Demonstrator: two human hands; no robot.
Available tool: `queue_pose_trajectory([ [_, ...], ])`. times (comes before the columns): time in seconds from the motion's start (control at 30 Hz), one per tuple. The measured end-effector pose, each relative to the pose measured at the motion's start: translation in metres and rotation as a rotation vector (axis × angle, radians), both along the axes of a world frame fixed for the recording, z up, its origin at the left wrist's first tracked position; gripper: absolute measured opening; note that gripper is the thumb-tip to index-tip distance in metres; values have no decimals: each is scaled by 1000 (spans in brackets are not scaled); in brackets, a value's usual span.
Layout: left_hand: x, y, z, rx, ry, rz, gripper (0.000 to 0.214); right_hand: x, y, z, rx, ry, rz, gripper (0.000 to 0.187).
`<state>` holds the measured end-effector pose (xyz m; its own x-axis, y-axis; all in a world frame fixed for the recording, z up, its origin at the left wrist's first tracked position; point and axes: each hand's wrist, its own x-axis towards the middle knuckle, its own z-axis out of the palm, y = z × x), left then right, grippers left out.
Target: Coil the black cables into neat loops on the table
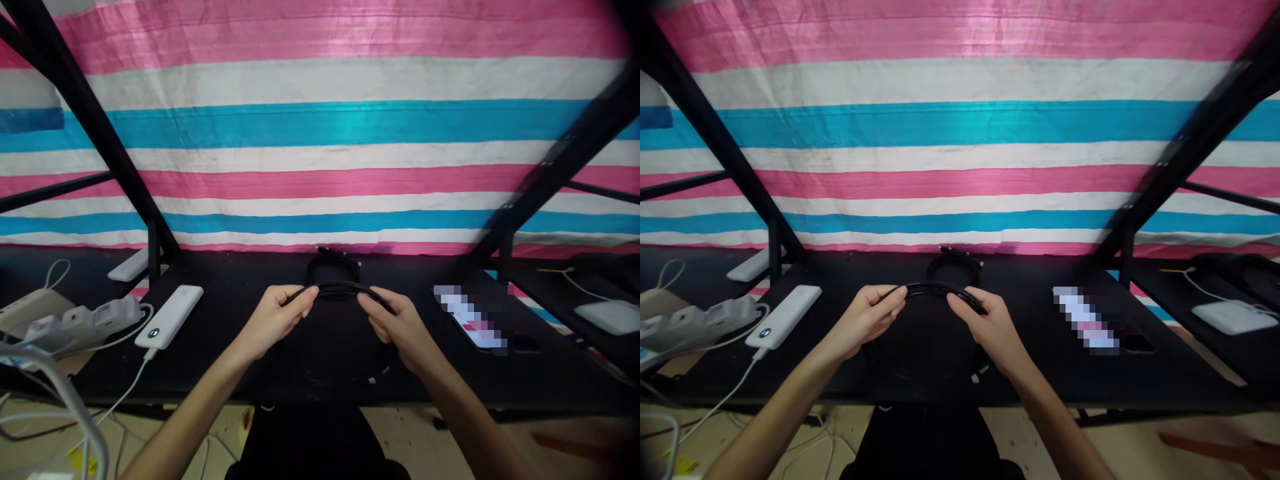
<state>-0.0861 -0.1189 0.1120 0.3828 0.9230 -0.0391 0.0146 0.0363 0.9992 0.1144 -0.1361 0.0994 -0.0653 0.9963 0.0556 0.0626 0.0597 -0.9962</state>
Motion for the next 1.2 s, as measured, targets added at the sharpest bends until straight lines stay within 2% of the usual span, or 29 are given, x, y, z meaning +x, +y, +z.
queue_pose_trajectory([
  [0.13, -6, 7, -15, -49, -99, 13, 44, -2, 2, -3, -129, 235, -13, 53],
  [0.23, -9, 10, -26, -86, -261, 47, 46, -3, 6, -6, -151, 396, -57, 51],
  [0.3, -9, 10, -30, -89, -324, 88, 47, -1, 8, -9, -122, 424, -37, 48],
  [0.4, -9, 5, -26, -113, -323, 99, 48, 4, 8, -7, -92, 267, 100, 42],
  [0.47, -7, 1, -19, -143, -266, 56, 46, 6, 7, 1, -85, 87, 176, 30],
  [0.6, -1, 0, -2, -153, -136, -41, 44, -2, 10, 29, 137, -207, 165, 22],
  [0.7, 0, 14, 5, -113, -133, -23, 45, -9, 25, 37, 183, -217, 141, 27],
  [0.8, -1, 36, -1, -86, -236, 43, 48, -9, 49, 27, 52, 22, 19, 39],
  [0.9, 1, 56, -16, -95, -380, 135, 48, -11, 69, 10, -46, 290, -91, 44],
  [0.97, 2, 62, -26, -109, -436, 216, 48, -13, 75, 1, -67, 398, -121, 45],
  [1.03, 1, 65, -33, -139, -458, 243, 48, -14, 77, -6, -89, 449, -74, 44],
  [1.13, -4, 67, -38, -231, -497, 234, 45, -10, 75, -13, -195, 452, 150, 37],
  [1.2, -7, 72, -39, -278, -537, 291, 43, -6, 73, -19, -265, 442, 267, 32],
])
